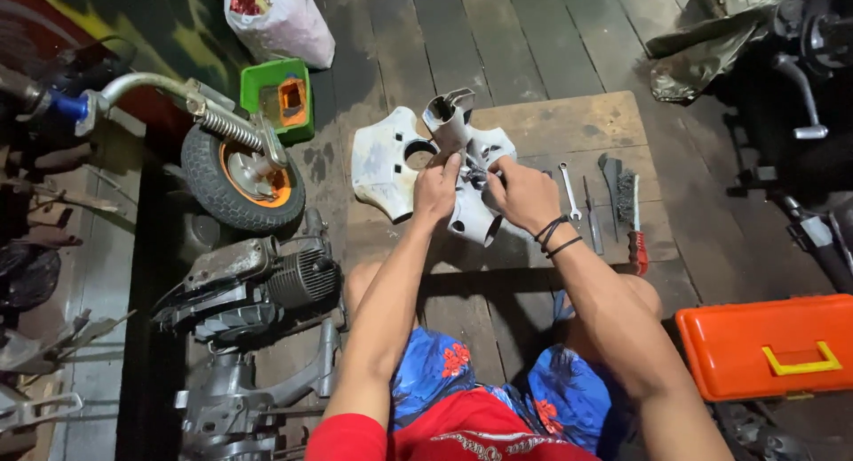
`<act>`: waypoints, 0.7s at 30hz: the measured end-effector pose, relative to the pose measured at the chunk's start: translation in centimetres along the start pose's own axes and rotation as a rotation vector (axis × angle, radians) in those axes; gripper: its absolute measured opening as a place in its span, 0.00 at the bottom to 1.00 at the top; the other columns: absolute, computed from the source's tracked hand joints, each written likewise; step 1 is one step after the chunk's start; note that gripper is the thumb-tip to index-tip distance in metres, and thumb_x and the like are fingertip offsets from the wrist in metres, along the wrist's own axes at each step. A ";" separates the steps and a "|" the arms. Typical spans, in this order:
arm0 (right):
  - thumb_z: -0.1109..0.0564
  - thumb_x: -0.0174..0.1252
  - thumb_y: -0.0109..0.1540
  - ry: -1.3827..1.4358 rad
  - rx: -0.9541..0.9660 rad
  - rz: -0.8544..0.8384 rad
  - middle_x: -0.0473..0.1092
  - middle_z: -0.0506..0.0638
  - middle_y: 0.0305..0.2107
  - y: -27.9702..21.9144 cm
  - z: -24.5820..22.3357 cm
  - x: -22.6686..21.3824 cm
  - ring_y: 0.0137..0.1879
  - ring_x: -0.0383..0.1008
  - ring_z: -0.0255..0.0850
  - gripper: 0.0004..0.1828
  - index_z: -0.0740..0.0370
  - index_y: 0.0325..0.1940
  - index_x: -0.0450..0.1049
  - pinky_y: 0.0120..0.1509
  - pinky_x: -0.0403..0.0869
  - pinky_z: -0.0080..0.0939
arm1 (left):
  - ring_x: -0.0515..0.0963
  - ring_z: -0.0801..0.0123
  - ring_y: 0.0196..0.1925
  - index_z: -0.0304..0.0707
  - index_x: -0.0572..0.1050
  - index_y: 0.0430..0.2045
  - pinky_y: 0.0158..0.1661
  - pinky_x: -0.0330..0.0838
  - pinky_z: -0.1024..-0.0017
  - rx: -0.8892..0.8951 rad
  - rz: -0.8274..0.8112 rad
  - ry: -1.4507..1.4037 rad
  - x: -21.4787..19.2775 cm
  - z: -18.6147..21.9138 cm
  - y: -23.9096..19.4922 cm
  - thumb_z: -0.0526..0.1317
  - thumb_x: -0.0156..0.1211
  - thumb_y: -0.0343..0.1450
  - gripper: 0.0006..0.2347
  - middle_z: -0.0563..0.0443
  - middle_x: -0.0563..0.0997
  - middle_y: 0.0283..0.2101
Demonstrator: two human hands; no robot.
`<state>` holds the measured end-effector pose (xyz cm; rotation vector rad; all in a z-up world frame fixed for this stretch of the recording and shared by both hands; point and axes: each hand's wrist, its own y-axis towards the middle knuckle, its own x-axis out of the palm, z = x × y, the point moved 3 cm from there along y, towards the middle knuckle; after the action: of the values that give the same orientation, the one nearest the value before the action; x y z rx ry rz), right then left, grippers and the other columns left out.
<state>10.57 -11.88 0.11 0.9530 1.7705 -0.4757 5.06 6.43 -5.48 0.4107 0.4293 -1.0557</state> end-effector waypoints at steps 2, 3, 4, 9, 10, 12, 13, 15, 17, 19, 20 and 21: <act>0.44 0.47 0.70 -0.035 -0.004 -0.026 0.78 0.50 0.28 0.0 -0.1 0.5 0.39 0.81 0.53 0.13 0.48 0.50 0.73 0.44 0.78 0.53 | 0.76 0.29 0.52 0.26 0.80 0.41 0.56 0.68 0.41 -0.008 -0.003 -0.002 0.2 -0.9 0.3 0.61 0.39 0.77 0.30 0.23 0.81 0.42; 0.43 0.47 0.69 -0.068 -0.003 -0.048 0.78 0.50 0.28 0.0 -0.1 0.7 0.38 0.81 0.54 0.13 0.47 0.50 0.73 0.43 0.79 0.53 | 0.77 0.31 0.52 0.29 0.79 0.43 0.57 0.69 0.42 -0.012 -0.010 -0.001 0.3 -1.3 0.5 0.61 0.39 0.77 0.30 0.25 0.81 0.43; 0.43 0.47 0.69 -0.069 -0.004 -0.047 0.78 0.50 0.28 0.0 -0.3 0.8 0.38 0.81 0.54 0.13 0.47 0.50 0.73 0.43 0.79 0.53 | 0.77 0.31 0.52 0.29 0.79 0.43 0.57 0.69 0.42 -0.011 -0.010 -0.002 0.3 -1.1 0.5 0.61 0.39 0.77 0.30 0.25 0.81 0.43; 0.45 0.51 0.69 -0.173 -0.104 0.149 0.75 0.48 0.26 0.5 -1.6 -0.1 0.38 0.81 0.49 0.10 0.49 0.43 0.75 0.40 0.78 0.46 | 0.75 0.32 0.54 0.28 0.81 0.37 0.58 0.65 0.41 -0.077 -0.047 0.031 -0.4 0.4 0.1 0.64 0.35 0.76 0.34 0.25 0.81 0.42; 0.45 0.51 0.69 -0.171 -0.106 0.147 0.75 0.48 0.26 0.7 -1.5 0.3 0.38 0.81 0.49 0.10 0.49 0.43 0.75 0.40 0.78 0.46 | 0.75 0.32 0.54 0.28 0.81 0.37 0.58 0.65 0.41 -0.079 -0.046 0.032 -0.2 -0.2 0.2 0.64 0.35 0.76 0.34 0.25 0.81 0.42; 0.41 0.47 0.71 -0.298 -0.222 0.421 0.70 0.39 0.27 0.8 -1.5 0.2 0.36 0.77 0.37 0.11 0.41 0.43 0.72 0.36 0.76 0.35 | 0.77 0.31 0.52 0.29 0.81 0.38 0.56 0.69 0.43 -0.012 -0.026 0.030 0.7 -1.1 0.4 0.62 0.40 0.76 0.30 0.25 0.81 0.41; 0.41 0.47 0.71 -0.300 -0.224 0.420 0.70 0.39 0.27 0.8 -1.2 0.5 0.36 0.77 0.37 0.11 0.41 0.43 0.72 0.36 0.76 0.35 | 0.77 0.31 0.52 0.29 0.81 0.38 0.56 0.69 0.43 -0.013 -0.025 0.028 0.4 -0.6 0.4 0.62 0.40 0.76 0.30 0.25 0.81 0.41; 0.42 0.48 0.69 -0.304 -0.212 0.286 0.67 0.45 0.23 0.8 -0.6 1.6 0.33 0.77 0.44 0.11 0.46 0.40 0.69 0.32 0.75 0.44 | 0.76 0.28 0.53 0.22 0.81 0.32 0.57 0.65 0.40 -0.061 -0.034 0.046 -0.2 0.2 0.1 0.65 0.34 0.75 0.37 0.21 0.81 0.39; 0.42 0.48 0.69 -0.317 -0.209 0.290 0.67 0.43 0.24 0.9 -0.7 1.7 0.33 0.77 0.44 0.12 0.46 0.38 0.68 0.32 0.75 0.43 | 0.76 0.27 0.51 0.21 0.81 0.30 0.57 0.65 0.40 -0.065 -0.049 0.073 -0.1 0.8 -0.2 0.65 0.34 0.75 0.37 0.20 0.81 0.38; 0.41 0.47 0.68 -0.328 -0.204 0.299 0.67 0.42 0.24 1.3 -0.6 2.2 0.33 0.78 0.43 0.12 0.46 0.37 0.68 0.32 0.75 0.43 | 0.77 0.27 0.50 0.20 0.81 0.27 0.57 0.65 0.40 -0.064 -0.065 0.104 -0.1 1.0 0.1 0.65 0.33 0.75 0.38 0.19 0.81 0.36; 0.42 0.47 0.69 -0.319 -0.198 0.319 0.67 0.42 0.24 1.4 -0.2 2.6 0.32 0.77 0.43 0.11 0.46 0.38 0.68 0.33 0.75 0.43 | 0.77 0.26 0.50 0.20 0.81 0.27 0.56 0.64 0.40 -0.057 -0.062 0.105 0.0 1.0 0.4 0.66 0.32 0.75 0.39 0.18 0.81 0.36; 0.43 0.47 0.69 -0.313 -0.186 0.331 0.66 0.42 0.24 1.0 0.3 3.2 0.32 0.77 0.43 0.10 0.46 0.39 0.68 0.33 0.76 0.43 | 0.77 0.25 0.50 0.19 0.81 0.26 0.56 0.64 0.39 -0.055 -0.067 0.101 0.5 0.8 0.1 0.66 0.32 0.75 0.40 0.18 0.80 0.35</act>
<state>11.03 -10.30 -2.81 0.9585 1.3201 -0.2281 5.50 5.75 -5.06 0.4039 0.5646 -1.0889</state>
